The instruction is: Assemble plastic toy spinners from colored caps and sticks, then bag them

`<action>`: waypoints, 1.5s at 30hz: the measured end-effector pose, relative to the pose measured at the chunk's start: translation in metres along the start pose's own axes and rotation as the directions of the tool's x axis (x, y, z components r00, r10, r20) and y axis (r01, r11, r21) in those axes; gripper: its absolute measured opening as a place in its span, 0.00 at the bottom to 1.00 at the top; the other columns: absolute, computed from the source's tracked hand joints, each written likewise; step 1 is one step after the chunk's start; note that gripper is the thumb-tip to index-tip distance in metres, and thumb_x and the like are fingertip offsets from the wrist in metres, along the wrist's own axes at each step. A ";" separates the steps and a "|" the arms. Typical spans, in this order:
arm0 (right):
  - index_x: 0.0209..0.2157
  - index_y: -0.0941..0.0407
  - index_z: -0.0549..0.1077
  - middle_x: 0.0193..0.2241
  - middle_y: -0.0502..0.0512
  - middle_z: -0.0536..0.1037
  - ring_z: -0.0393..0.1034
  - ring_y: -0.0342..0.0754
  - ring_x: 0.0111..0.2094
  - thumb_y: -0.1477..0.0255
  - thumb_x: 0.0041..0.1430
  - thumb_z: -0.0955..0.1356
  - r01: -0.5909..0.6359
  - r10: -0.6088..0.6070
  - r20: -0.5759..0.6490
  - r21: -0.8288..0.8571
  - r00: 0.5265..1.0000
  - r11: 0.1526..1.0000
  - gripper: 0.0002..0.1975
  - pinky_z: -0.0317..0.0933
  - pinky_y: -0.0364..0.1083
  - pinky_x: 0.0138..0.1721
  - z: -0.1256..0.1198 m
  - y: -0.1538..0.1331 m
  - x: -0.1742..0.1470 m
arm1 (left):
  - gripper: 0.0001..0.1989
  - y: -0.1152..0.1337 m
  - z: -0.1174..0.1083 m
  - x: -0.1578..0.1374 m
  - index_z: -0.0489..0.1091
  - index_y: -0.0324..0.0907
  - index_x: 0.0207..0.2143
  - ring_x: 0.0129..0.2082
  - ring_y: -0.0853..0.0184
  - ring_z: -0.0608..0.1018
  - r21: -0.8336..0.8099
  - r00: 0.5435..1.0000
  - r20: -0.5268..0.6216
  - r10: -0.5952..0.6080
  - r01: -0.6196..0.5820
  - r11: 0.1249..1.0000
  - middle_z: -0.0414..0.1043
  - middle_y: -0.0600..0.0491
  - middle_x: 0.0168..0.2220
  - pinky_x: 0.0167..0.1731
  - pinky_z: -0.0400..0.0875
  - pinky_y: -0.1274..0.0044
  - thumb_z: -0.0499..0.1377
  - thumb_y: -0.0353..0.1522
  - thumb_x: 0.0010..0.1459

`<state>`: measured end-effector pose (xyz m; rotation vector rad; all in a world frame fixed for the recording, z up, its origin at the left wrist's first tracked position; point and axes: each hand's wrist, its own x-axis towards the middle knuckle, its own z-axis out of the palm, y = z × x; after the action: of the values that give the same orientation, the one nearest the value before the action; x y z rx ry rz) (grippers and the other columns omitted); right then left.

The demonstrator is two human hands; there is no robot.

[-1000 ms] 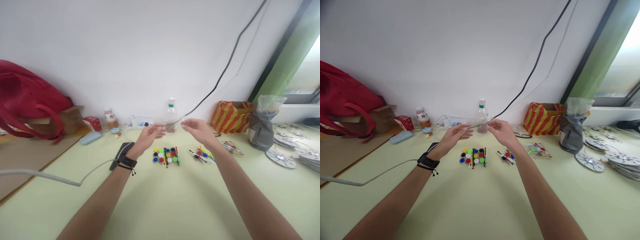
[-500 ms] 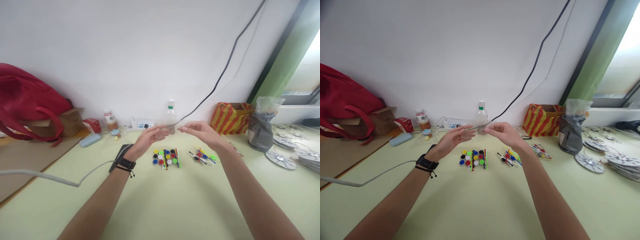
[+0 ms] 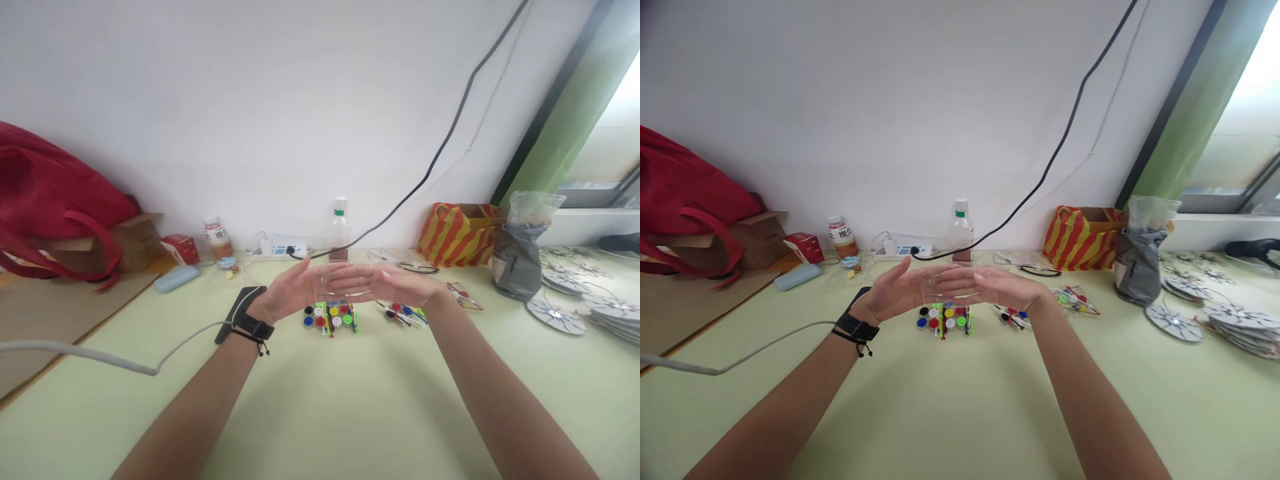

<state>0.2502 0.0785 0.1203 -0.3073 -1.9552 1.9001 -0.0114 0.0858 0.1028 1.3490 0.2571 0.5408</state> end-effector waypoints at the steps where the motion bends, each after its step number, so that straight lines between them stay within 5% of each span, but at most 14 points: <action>1: 0.66 0.51 0.65 0.69 0.62 0.59 0.55 0.63 0.69 0.44 0.61 0.66 0.000 0.000 0.023 0.021 1.000 1.000 0.39 0.53 0.62 0.66 0.000 0.003 0.002 | 0.37 -0.001 -0.001 0.000 0.62 0.42 0.67 0.69 0.43 0.59 -0.007 1.000 0.025 0.001 -0.001 1.000 0.56 0.44 0.70 0.65 0.51 0.52 0.43 0.56 0.67; 11: 0.70 0.48 0.55 0.71 0.58 0.55 0.52 0.65 0.70 0.32 0.52 0.60 0.057 -0.060 0.017 0.150 0.998 0.987 0.53 0.46 0.62 0.68 0.012 0.015 0.017 | 0.42 -0.011 -0.013 -0.005 0.63 0.41 0.66 0.66 0.42 0.64 -0.054 1.000 -0.004 -0.031 0.031 0.998 0.62 0.41 0.67 0.64 0.53 0.50 0.38 0.59 0.66; 15: 0.71 0.46 0.51 0.71 0.57 0.57 0.52 0.62 0.70 0.31 0.54 0.55 0.033 -0.032 -0.019 0.101 0.999 0.994 0.51 0.45 0.61 0.68 0.011 0.010 0.014 | 0.44 -0.002 -0.019 -0.007 0.66 0.43 0.65 0.65 0.43 0.66 0.005 0.987 -0.157 -0.035 0.036 0.999 0.66 0.42 0.65 0.63 0.56 0.51 0.37 0.62 0.64; 17: 0.71 0.46 0.52 0.70 0.57 0.59 0.53 0.61 0.70 0.33 0.57 0.55 0.045 -0.039 -0.055 0.110 0.998 0.993 0.49 0.45 0.61 0.68 0.007 0.009 0.011 | 0.43 0.003 -0.023 -0.005 0.65 0.43 0.64 0.63 0.45 0.69 0.094 0.938 -0.346 0.036 -0.003 0.996 0.67 0.41 0.64 0.62 0.59 0.53 0.37 0.61 0.64; 19: 0.70 0.45 0.54 0.70 0.56 0.60 0.53 0.60 0.70 0.36 0.60 0.54 0.046 -0.029 -0.133 0.127 0.991 0.991 0.45 0.45 0.61 0.68 0.000 0.010 0.007 | 0.39 0.006 -0.024 -0.003 0.64 0.43 0.65 0.62 0.47 0.71 0.294 0.816 -0.543 0.197 -0.035 0.955 0.67 0.41 0.64 0.62 0.61 0.55 0.40 0.59 0.66; 21: 0.69 0.46 0.59 0.70 0.54 0.60 0.53 0.57 0.70 0.39 0.64 0.53 0.028 0.003 -0.214 0.140 0.977 0.990 0.40 0.43 0.60 0.69 -0.006 0.012 0.005 | 0.34 0.006 -0.018 0.000 0.62 0.43 0.65 0.63 0.50 0.70 0.590 0.669 -0.600 0.439 -0.002 0.808 0.66 0.41 0.64 0.63 0.60 0.57 0.45 0.55 0.68; 23: 0.65 0.47 0.64 0.69 0.54 0.61 0.52 0.56 0.70 0.42 0.67 0.52 0.008 0.037 -0.260 0.170 0.965 0.985 0.37 0.42 0.60 0.69 -0.008 0.013 0.005 | 0.30 0.005 -0.004 0.004 0.61 0.45 0.66 0.67 0.53 0.64 0.854 0.631 -0.445 0.635 0.086 0.513 0.63 0.44 0.66 0.66 0.56 0.58 0.50 0.50 0.69; 27: 0.58 0.53 0.73 0.65 0.59 0.68 0.56 0.59 0.68 0.38 0.64 0.49 0.031 0.059 -0.266 0.320 0.962 0.947 0.43 0.46 0.61 0.68 0.000 0.014 0.014 | 0.42 -0.005 0.028 0.012 0.54 0.44 0.70 0.71 0.47 0.53 0.990 0.781 -0.061 0.622 0.127 -0.063 0.56 0.44 0.70 0.69 0.49 0.56 0.62 0.51 0.59; 29: 0.54 0.56 0.76 0.61 0.63 0.72 0.60 0.61 0.65 0.35 0.61 0.49 0.035 0.064 -0.239 0.388 0.969 0.921 0.47 0.49 0.61 0.66 0.007 0.014 0.021 | 0.48 -0.012 0.037 0.017 0.51 0.42 0.71 0.71 0.44 0.50 0.968 0.821 -0.001 0.571 0.143 -0.205 0.53 0.43 0.71 0.68 0.48 0.54 0.65 0.51 0.55; 32: 0.46 0.58 0.78 0.52 0.66 0.78 0.66 0.62 0.61 0.34 0.59 0.50 0.002 0.101 -0.203 0.451 0.974 0.893 0.47 0.55 0.61 0.63 0.015 0.017 0.030 | 0.47 -0.023 0.038 0.022 0.51 0.41 0.71 0.69 0.42 0.53 0.935 0.840 0.014 0.542 0.181 -0.304 0.55 0.43 0.70 0.68 0.48 0.53 0.66 0.43 0.55; 36: 0.45 0.58 0.78 0.49 0.64 0.80 0.70 0.59 0.57 0.40 0.65 0.56 -0.029 0.135 -0.234 0.408 0.963 0.913 0.38 0.59 0.59 0.62 0.016 0.019 0.034 | 0.44 -0.032 0.028 0.022 0.52 0.40 0.70 0.65 0.45 0.61 0.922 0.828 -0.013 0.560 0.227 -0.315 0.64 0.42 0.64 0.68 0.49 0.53 0.63 0.31 0.52; 40: 0.49 0.57 0.78 0.54 0.63 0.78 0.71 0.55 0.57 0.44 0.67 0.57 -0.123 0.185 -0.351 0.191 0.918 0.974 0.34 0.58 0.55 0.64 0.007 0.005 0.018 | 0.41 -0.032 0.016 0.017 0.54 0.40 0.69 0.61 0.47 0.67 0.936 0.821 -0.080 0.565 0.257 -0.241 0.67 0.41 0.60 0.66 0.54 0.54 0.63 0.33 0.54; 43: 0.46 0.56 0.79 0.50 0.63 0.80 0.75 0.56 0.50 0.43 0.67 0.57 -0.214 0.117 -0.585 -0.099 0.803 0.972 0.34 0.65 0.54 0.57 -0.011 -0.006 -0.006 | 0.41 -0.030 0.005 0.012 0.52 0.40 0.69 0.61 0.48 0.67 0.959 0.808 -0.172 0.563 0.268 -0.092 0.66 0.40 0.60 0.64 0.58 0.56 0.64 0.37 0.57; 45: 0.45 0.55 0.79 0.47 0.62 0.81 0.76 0.54 0.45 0.48 0.67 0.61 -0.364 -0.019 -0.735 -0.358 0.678 0.860 0.27 0.69 0.53 0.50 -0.029 -0.004 -0.023 | 0.42 -0.029 -0.002 0.009 0.51 0.43 0.70 0.60 0.49 0.69 0.962 0.806 -0.254 0.535 0.265 0.059 0.67 0.41 0.59 0.61 0.62 0.58 0.65 0.41 0.58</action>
<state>0.2836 0.0950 0.1215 -1.2369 -1.7994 1.0443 0.0017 0.0887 0.0755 2.6456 1.2472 1.0596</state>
